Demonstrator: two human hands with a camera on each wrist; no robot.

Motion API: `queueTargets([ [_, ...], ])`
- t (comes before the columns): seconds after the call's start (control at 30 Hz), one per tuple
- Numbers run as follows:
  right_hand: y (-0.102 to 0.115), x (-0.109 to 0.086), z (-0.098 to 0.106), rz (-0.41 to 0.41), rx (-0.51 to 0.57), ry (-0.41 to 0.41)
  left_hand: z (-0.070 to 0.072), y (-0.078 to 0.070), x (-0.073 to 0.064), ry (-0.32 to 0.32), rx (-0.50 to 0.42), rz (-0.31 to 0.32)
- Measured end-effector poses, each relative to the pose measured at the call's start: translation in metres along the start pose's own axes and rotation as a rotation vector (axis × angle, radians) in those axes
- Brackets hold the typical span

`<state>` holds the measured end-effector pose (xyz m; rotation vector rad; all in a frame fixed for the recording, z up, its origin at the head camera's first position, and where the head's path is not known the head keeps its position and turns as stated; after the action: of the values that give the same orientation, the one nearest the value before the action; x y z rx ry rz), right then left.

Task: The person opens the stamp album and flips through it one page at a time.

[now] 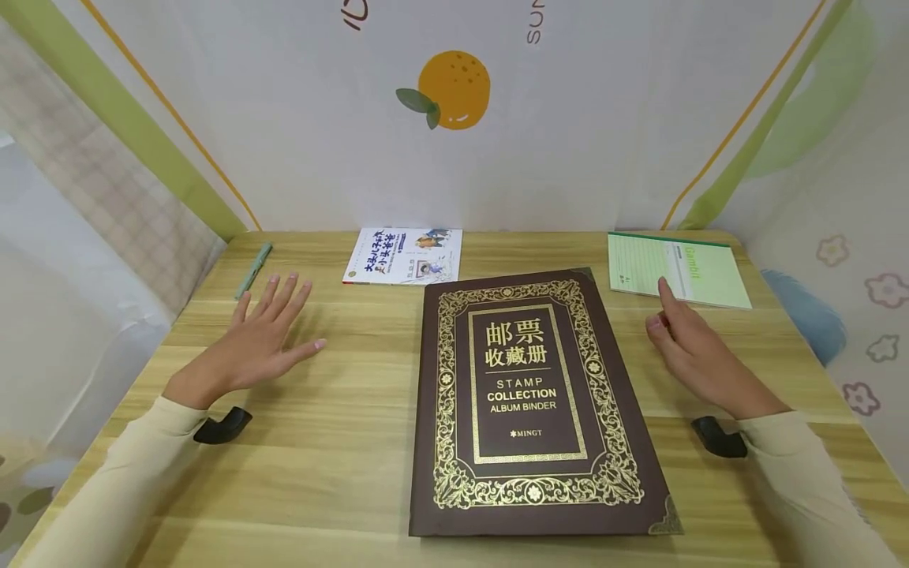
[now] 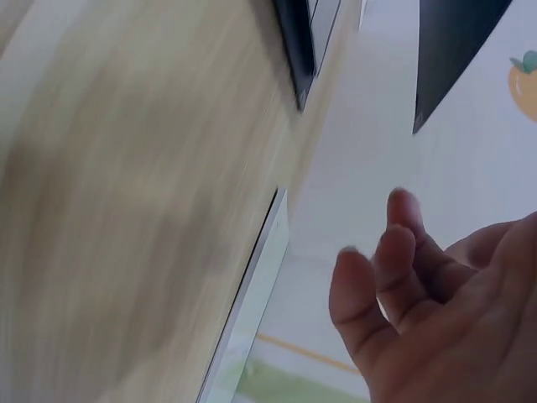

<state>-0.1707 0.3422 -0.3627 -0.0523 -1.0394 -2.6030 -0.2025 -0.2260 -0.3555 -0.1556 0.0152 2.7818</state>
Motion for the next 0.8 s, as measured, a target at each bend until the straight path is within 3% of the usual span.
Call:
queueTargets([
  [0.07,0.001,0.000,-0.002,-0.080,0.033,0.032,0.000,-0.015,0.003,0.000,0.010,-0.041],
  [0.13,0.003,0.000,-0.005,-0.106,0.038,0.055,0.002,-0.030,0.006,-0.002,0.021,-0.085],
  [0.47,0.014,-0.003,-0.023,-0.075,0.074,0.107,0.004,-0.103,0.002,-0.033,0.091,-0.343],
  [0.8,0.028,-0.005,-0.033,-0.096,0.183,0.118,-0.014,-0.163,0.003,-0.073,0.006,-0.607],
])
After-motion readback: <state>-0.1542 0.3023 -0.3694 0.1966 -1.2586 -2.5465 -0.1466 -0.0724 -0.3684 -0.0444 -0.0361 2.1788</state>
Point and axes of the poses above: each hand's wrist, its own x-axis towards the middle knuckle, its own z-axis out of the back of the hand, y = z × x, the point moved 5 cm from there along x, towards the middle knuckle, and after that the axes turned 10 degrees about x, right-handed, at the moved point
